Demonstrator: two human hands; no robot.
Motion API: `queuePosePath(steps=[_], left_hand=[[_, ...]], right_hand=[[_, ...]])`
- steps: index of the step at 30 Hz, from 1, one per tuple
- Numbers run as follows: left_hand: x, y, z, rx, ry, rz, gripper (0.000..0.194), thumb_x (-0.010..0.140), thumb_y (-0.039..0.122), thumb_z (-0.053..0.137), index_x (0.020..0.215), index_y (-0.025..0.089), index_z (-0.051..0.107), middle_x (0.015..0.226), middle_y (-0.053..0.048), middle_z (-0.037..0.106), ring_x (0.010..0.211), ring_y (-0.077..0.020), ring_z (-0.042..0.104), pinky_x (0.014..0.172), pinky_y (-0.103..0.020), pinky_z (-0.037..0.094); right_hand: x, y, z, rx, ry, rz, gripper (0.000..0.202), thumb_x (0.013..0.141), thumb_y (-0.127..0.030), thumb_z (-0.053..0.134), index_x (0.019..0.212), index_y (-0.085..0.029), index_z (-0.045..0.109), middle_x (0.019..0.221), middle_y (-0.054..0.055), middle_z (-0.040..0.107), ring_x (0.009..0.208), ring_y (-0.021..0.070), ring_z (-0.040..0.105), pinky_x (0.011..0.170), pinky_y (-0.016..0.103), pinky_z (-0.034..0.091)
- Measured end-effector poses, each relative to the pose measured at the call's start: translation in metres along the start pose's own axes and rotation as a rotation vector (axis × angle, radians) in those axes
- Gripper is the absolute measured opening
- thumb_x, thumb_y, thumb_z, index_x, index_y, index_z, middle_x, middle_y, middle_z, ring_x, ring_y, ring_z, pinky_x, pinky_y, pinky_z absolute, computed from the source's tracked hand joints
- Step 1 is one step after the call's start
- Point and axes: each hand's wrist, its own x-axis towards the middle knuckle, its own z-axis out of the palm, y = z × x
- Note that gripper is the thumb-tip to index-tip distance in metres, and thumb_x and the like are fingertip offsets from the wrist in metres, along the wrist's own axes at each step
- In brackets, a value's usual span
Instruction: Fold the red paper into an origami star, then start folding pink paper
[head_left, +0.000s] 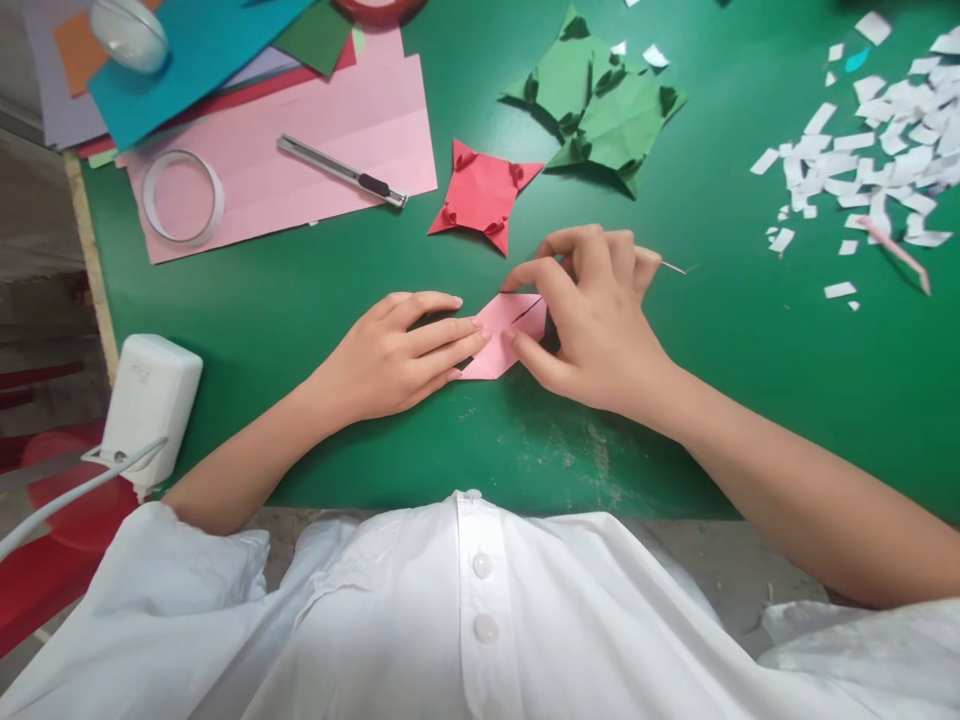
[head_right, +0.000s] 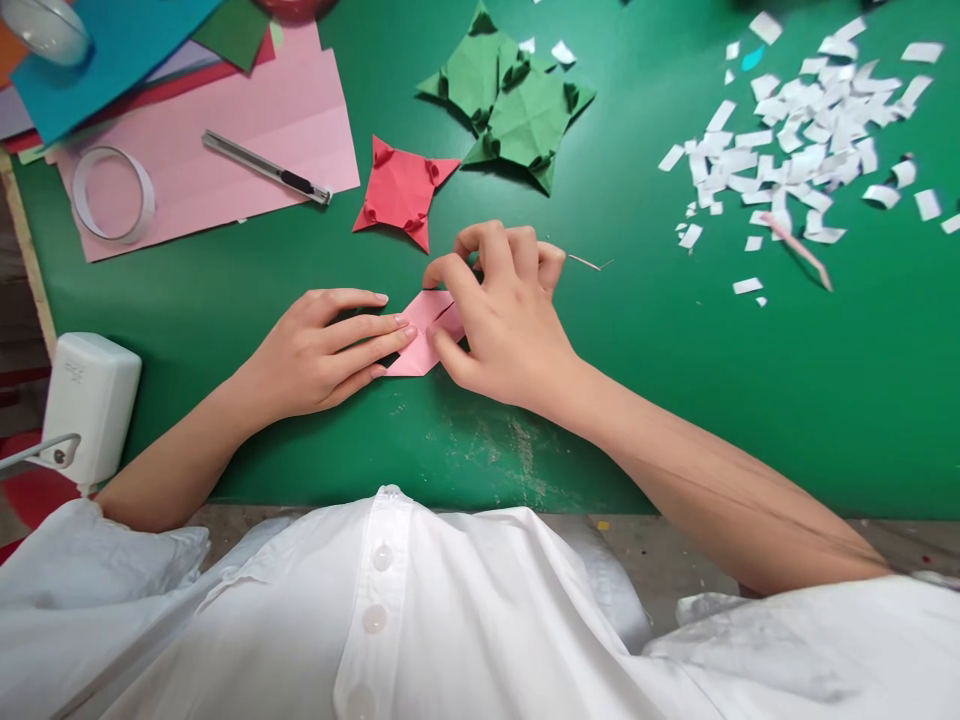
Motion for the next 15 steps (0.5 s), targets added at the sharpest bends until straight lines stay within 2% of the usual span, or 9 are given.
queuePosePath(steps=[3, 7, 12, 15], left_hand=[[-0.001, 0.0, 0.0, -0.026, -0.032, -0.002, 0.045, 0.107, 0.047, 0.043, 0.137, 0.02, 0.063, 0.129, -0.007, 0.074, 0.125, -0.0252, 0.061, 0.096, -0.038, 0.045], [-0.002, 0.002, 0.0, 0.01, -0.065, 0.005, 0.059, 0.106, 0.061, 0.034, 0.138, 0.021, 0.063, 0.132, -0.007, 0.072, 0.127, -0.0275, 0.059, 0.098, -0.04, 0.043], [-0.003, 0.005, 0.002, -0.004, -0.069, -0.011, 0.06, 0.102, 0.063, 0.043, 0.143, 0.023, 0.058, 0.134, -0.009, 0.071, 0.129, -0.0293, 0.057, 0.101, -0.042, 0.041], [-0.002, 0.005, 0.001, 0.026, -0.055, 0.015, 0.058, 0.103, 0.061, 0.044, 0.14, 0.02, 0.06, 0.132, -0.008, 0.072, 0.127, -0.0293, 0.058, 0.1, -0.042, 0.041]], right_hand=[[0.003, 0.007, -0.004, 0.023, -0.012, -0.036, 0.026, 0.084, -0.03, 0.059, 0.11, -0.024, 0.06, 0.115, 0.014, 0.059, 0.103, 0.0329, 0.052, 0.085, 0.052, 0.037], [0.005, 0.009, -0.009, 0.05, -0.045, -0.048, 0.02, 0.088, -0.027, 0.057, 0.108, -0.023, 0.059, 0.115, 0.015, 0.06, 0.107, 0.0345, 0.052, 0.086, 0.053, 0.036], [0.007, 0.012, -0.011, 0.066, -0.078, -0.052, 0.018, 0.091, -0.032, 0.057, 0.106, -0.023, 0.059, 0.113, 0.015, 0.062, 0.105, 0.0342, 0.054, 0.086, 0.053, 0.036], [0.009, 0.016, -0.013, 0.116, -0.104, -0.063, 0.016, 0.091, -0.032, 0.057, 0.105, -0.024, 0.06, 0.111, 0.014, 0.063, 0.103, 0.0327, 0.055, 0.087, 0.052, 0.036]])
